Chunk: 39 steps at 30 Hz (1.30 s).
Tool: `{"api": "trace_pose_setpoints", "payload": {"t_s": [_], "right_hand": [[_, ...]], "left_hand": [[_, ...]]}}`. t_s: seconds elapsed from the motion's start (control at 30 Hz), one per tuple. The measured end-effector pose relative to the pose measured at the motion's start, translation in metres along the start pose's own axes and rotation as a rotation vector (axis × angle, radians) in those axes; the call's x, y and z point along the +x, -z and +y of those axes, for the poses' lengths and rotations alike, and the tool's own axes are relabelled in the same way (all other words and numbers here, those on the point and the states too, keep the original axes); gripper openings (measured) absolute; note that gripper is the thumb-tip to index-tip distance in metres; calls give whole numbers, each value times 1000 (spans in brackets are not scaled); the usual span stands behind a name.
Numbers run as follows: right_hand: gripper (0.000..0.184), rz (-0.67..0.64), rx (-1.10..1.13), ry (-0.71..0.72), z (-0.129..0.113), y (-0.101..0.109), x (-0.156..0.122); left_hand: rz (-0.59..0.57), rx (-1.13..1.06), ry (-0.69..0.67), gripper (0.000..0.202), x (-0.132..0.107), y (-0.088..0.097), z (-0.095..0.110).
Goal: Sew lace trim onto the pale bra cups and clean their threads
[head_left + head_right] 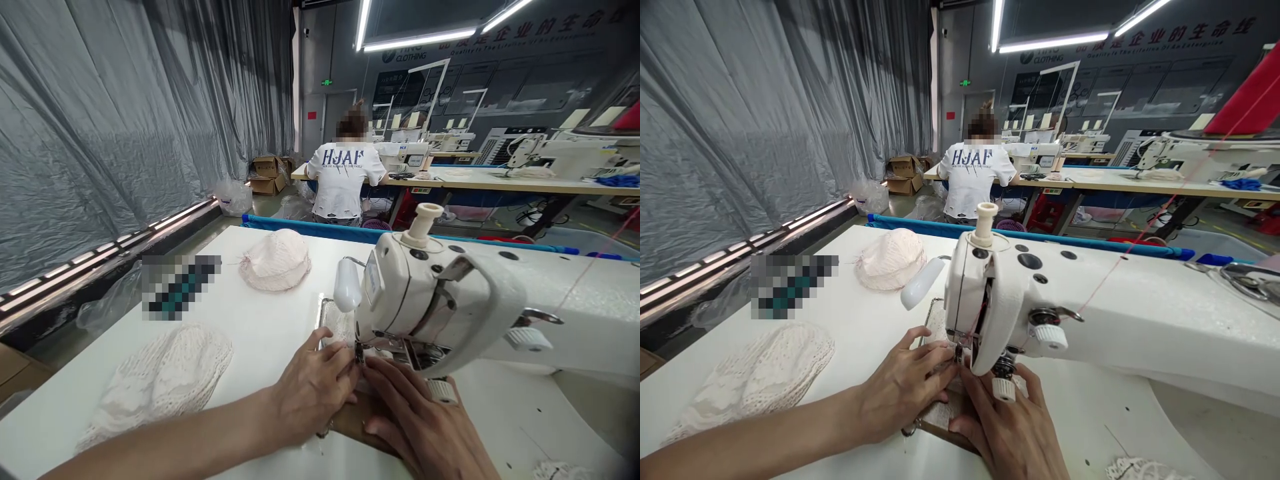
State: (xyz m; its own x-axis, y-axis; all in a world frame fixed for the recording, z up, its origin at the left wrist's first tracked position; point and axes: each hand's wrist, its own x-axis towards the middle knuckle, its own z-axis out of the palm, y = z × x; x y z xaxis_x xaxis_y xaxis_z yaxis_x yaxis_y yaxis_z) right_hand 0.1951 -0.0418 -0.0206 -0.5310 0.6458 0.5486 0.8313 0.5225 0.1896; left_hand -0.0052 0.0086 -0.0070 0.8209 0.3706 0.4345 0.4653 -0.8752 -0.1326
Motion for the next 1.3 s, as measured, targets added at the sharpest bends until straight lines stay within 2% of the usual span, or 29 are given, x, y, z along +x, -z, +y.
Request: {"api": "trace_pose_setpoints", "payload": {"t_s": [0.13, 0.33, 0.7, 0.9, 1.03, 1.13, 1.3], "right_hand": [[47, -26, -36, 67, 1, 4, -1], [44, 21, -18, 117, 0, 5, -8], [30, -49, 105, 58, 2, 2, -15], [27, -17, 222, -75, -4, 0, -14], [27, -35, 138, -44, 3, -1, -15], [29, -23, 52, -4, 9, -2, -17], [29, -45, -4, -35, 10, -7, -21]], "left_hand": [[13, 1, -10, 18, 0, 1, 0], [68, 24, -19, 7, 0, 4, 5], [115, 79, -24, 16, -2, 3, 11], [106, 92, -30, 14, -2, 3, 10], [123, 98, -12, 11, -1, 2, 7], [81, 111, 9, 7, 1, 4, 5], [51, 113, 21, 10, 8, 3, -6]]}}
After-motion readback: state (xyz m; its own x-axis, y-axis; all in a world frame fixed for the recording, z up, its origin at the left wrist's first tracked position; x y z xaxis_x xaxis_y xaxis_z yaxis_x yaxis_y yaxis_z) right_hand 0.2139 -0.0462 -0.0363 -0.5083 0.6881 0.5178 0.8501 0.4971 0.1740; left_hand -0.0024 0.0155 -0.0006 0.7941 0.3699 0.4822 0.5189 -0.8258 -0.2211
